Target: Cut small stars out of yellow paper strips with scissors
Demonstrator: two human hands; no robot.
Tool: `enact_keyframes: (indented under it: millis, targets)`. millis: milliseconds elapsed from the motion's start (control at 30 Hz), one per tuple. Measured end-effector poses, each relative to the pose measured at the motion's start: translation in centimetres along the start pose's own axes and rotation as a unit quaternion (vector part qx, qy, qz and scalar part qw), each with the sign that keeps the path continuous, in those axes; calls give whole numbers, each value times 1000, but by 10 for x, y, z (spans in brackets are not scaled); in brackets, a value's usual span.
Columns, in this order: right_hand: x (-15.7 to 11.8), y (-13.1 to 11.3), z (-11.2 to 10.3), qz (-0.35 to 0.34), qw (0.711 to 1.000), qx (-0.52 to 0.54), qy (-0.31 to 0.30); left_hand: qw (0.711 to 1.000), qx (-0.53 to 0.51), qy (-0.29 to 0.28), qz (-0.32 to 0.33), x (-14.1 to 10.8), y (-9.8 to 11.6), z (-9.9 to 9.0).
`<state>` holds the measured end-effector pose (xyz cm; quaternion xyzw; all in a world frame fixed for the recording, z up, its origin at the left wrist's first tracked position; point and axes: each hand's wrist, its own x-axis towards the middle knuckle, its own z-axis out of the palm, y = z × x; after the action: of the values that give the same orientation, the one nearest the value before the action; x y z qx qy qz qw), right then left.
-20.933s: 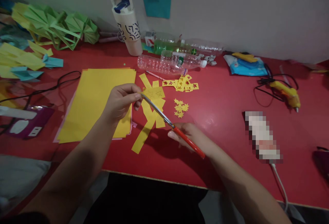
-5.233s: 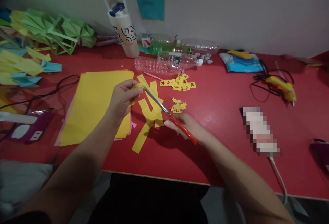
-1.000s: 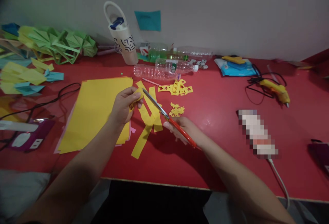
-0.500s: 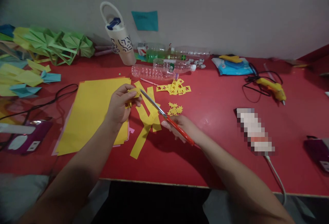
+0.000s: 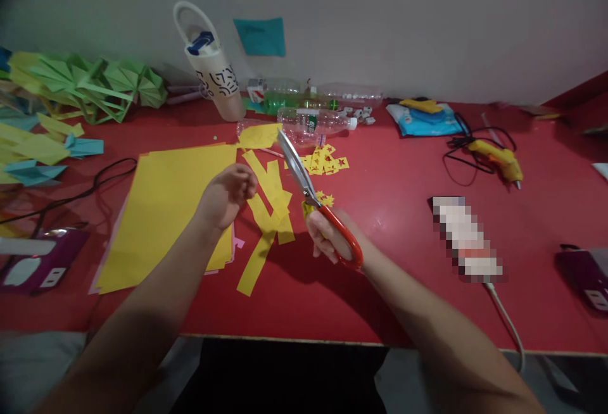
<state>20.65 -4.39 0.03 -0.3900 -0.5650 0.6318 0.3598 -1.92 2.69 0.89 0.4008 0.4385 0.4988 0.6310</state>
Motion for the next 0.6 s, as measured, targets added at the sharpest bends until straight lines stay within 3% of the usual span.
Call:
enact_keyframes:
  millis: [100, 133, 233, 333, 467, 600]
  targets:
    - [0, -3, 2, 27, 999, -24, 15, 962, 127, -227, -80, -12, 4, 9]
    - [0, -4, 4, 48, 998, -36, 20, 954, 138, -253, -77, -15, 4, 12]
    - [1, -5, 9, 108, 992, -68, 23, 974, 85, -210, 0, -19, 2, 19]
    - [0, -5, 12, 114, 990, -84, 18, 989, 30, -136, 53, -15, -1, 18]
    - [-2, -6, 13, 107, 989, -99, 26, 997, 1, -61, 54, -12, 0, 16]
    - [-2, -9, 13, 109, 988, -109, 24, 999, -4, -23, 45, -13, 2, 18]
